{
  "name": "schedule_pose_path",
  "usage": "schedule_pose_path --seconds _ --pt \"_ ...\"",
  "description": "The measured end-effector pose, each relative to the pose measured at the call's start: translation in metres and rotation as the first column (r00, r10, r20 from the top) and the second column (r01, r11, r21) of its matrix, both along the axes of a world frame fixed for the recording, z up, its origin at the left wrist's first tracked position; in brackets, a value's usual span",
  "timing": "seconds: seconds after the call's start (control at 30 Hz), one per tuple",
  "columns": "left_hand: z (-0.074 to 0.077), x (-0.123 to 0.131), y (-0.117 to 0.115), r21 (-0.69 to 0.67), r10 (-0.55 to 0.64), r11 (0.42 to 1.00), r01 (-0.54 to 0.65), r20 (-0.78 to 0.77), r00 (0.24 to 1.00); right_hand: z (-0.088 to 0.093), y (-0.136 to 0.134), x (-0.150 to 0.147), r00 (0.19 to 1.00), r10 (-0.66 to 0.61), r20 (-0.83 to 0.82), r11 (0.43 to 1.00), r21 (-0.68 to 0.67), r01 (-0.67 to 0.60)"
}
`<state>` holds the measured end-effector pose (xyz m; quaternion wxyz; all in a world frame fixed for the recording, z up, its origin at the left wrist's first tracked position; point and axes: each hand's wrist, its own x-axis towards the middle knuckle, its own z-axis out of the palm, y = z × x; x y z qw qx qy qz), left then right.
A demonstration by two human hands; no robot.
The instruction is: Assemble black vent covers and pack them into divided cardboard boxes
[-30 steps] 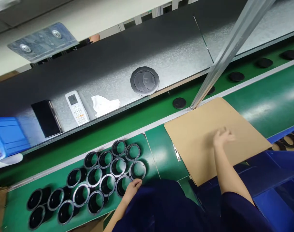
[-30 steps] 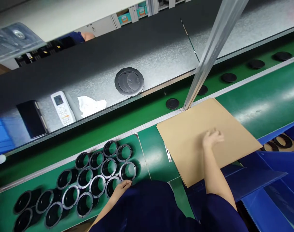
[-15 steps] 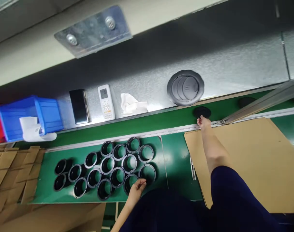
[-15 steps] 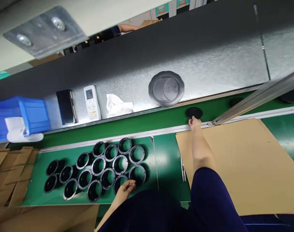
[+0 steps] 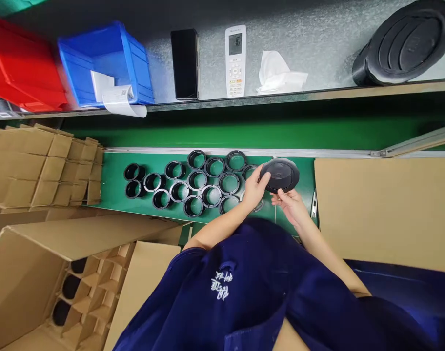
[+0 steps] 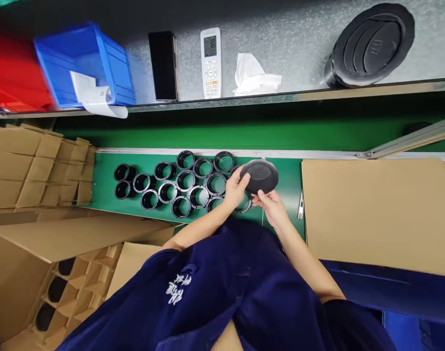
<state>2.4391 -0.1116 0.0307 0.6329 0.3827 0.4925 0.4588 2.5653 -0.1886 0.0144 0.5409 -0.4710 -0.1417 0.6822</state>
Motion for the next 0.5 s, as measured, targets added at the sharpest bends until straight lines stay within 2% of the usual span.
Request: schedule_pose_path --seconds 0.1,0.17,0.23,0.3,0.33,0.37,0.4,0.43,0.47,0.5 --pt "0.008 -0.025 -0.012 -0.099 0.012 0.995 0.010 0.221 0.975 0.020 -0.015 -0.017 0.999 0.052 0.015 0.998 -0.019 -0.052" --pt "0.013 -0.043 -0.020 -0.217 0.000 0.971 0.099 0.412 0.911 0.028 -0.023 -0.031 0.994 0.110 0.007 0.994 -0.027 -0.110" --pt "0.019 -0.060 -0.026 -0.334 0.018 0.922 0.199 0.548 0.836 0.032 -0.032 -0.046 0.975 0.222 0.015 0.975 -0.024 -0.222" --pt "0.025 -0.075 -0.031 -0.411 0.081 0.881 0.236 0.621 0.780 0.035 -0.038 -0.058 0.934 0.333 0.130 0.943 -0.041 -0.330" --pt "0.028 -0.082 -0.033 -0.427 0.107 0.872 0.241 0.646 0.756 0.037 -0.039 -0.061 0.905 0.332 0.267 0.942 -0.057 -0.329" --pt "0.031 -0.089 -0.035 -0.431 0.121 0.867 0.249 0.668 0.735 0.040 -0.040 -0.061 0.849 0.274 0.453 0.959 -0.055 -0.280" --pt "0.033 -0.095 -0.036 -0.430 0.126 0.865 0.258 0.684 0.718 0.043 -0.039 -0.061 0.744 0.162 0.648 0.979 -0.010 -0.204" --pt "0.035 -0.101 -0.038 -0.430 0.120 0.859 0.277 0.696 0.707 0.047 -0.037 -0.059 0.593 0.028 0.805 0.986 0.077 -0.151" --pt "0.037 -0.106 -0.040 -0.432 0.108 0.849 0.304 0.705 0.701 0.052 -0.035 -0.057 0.432 -0.093 0.897 0.972 0.175 -0.154" --pt "0.039 -0.110 -0.042 -0.437 0.095 0.837 0.330 0.710 0.698 0.057 -0.033 -0.056 0.302 -0.177 0.937 0.944 0.248 -0.217"
